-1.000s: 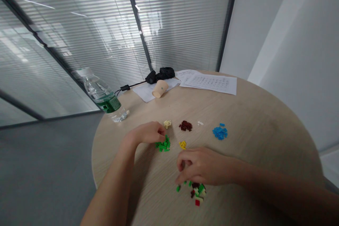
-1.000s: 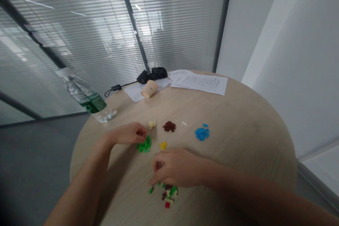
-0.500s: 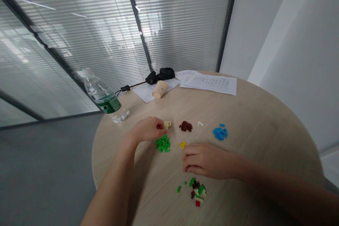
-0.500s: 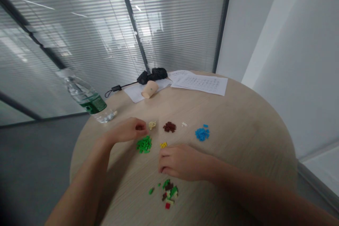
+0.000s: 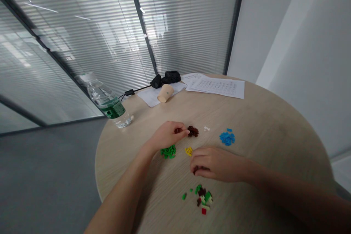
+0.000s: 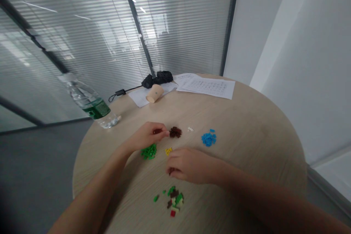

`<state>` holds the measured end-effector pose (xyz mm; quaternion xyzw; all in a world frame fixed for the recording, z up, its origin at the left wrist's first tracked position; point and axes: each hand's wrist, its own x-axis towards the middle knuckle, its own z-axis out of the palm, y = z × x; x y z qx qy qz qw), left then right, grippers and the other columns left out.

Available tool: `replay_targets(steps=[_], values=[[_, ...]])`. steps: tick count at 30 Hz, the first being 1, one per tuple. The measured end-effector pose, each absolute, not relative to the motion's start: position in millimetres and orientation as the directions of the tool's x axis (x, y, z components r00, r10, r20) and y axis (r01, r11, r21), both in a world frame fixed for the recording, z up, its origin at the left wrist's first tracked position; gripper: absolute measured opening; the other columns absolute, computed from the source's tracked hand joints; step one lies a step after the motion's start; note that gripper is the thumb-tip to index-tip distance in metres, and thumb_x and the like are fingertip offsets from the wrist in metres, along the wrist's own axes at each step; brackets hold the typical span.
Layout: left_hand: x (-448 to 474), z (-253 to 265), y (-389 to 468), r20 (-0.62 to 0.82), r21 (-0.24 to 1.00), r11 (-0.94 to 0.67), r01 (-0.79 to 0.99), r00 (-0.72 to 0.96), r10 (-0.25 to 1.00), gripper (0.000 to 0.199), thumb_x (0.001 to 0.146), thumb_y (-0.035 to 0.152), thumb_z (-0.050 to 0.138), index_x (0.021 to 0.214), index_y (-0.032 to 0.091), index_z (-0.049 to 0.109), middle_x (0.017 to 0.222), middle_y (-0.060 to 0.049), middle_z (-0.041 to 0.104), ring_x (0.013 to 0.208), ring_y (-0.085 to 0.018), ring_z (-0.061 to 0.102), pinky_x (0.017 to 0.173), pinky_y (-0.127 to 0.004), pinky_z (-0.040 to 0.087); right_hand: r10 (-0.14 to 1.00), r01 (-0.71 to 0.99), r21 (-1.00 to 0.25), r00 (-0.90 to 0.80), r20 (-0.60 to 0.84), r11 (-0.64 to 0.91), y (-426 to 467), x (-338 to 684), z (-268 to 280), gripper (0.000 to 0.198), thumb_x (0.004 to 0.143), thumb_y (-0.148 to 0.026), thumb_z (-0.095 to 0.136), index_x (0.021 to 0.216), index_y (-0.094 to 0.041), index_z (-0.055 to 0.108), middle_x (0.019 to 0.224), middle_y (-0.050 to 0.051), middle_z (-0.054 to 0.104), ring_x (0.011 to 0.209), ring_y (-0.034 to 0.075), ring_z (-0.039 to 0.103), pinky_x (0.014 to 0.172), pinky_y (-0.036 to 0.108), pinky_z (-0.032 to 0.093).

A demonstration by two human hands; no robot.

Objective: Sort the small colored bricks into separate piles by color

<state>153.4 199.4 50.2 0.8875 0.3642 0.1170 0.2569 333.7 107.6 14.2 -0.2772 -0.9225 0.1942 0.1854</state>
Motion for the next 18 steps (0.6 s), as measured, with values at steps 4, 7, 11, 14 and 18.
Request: replay_targets(steps=[4,7,11,14,18], values=[[159,50,197,0.027,0.693,-0.540,0.478,0.731,0.682,0.033,0.085,0.040,0.044,0.070,0.014,0.059,0.059,0.002,0.050,0.055,-0.009,0.042,0.052,-0.021,0.032,0.647,0.487,-0.464,-0.706,0.290,0.740,112,341,19,0.009,0.083,-0.012,0.053,0.084,-0.015,0.061,0.082,0.003,0.062,0.076,0.013,0.057,0.070,0.024,0.044],[167,47,192,0.043,0.793,-0.477,0.380,0.746,0.665,0.029,0.085,0.036,0.046,0.075,0.013,0.061,0.065,0.000,0.055,0.062,-0.011,0.047,0.058,-0.022,0.037,0.741,0.566,-0.480,-0.547,0.389,0.670,119,352,25,0.006,0.081,-0.013,0.054,0.082,-0.016,0.058,0.081,0.003,0.062,0.075,0.013,0.056,0.069,0.025,0.044],[178,40,188,0.046,0.855,-0.414,0.311,0.751,0.659,0.025,0.082,0.034,0.051,0.076,0.012,0.062,0.064,0.001,0.053,0.061,-0.010,0.045,0.057,-0.021,0.036,0.807,0.635,-0.519,-0.325,0.493,0.573,126,362,29,0.004,0.079,-0.015,0.056,0.080,-0.018,0.053,0.075,0.000,0.060,0.069,0.012,0.056,0.065,0.024,0.045],[183,35,186,0.052,0.897,-0.353,0.266,0.729,0.683,0.023,0.080,0.033,0.053,0.074,0.012,0.061,0.060,0.002,0.050,0.056,-0.008,0.041,0.052,-0.020,0.032,0.800,0.648,-0.503,-0.305,0.517,0.572,127,364,28,0.005,0.079,-0.017,0.057,0.080,-0.018,0.052,0.074,0.001,0.060,0.068,0.012,0.057,0.065,0.025,0.046],[185,33,186,0.035,0.912,-0.311,0.266,0.707,0.706,0.024,0.079,0.033,0.054,0.071,0.012,0.061,0.059,0.002,0.052,0.055,-0.008,0.042,0.052,-0.021,0.032,0.778,0.651,-0.479,-0.295,0.555,0.589,127,362,26,0.003,0.081,-0.017,0.056,0.081,-0.018,0.053,0.076,0.002,0.061,0.070,0.013,0.058,0.066,0.025,0.047]])
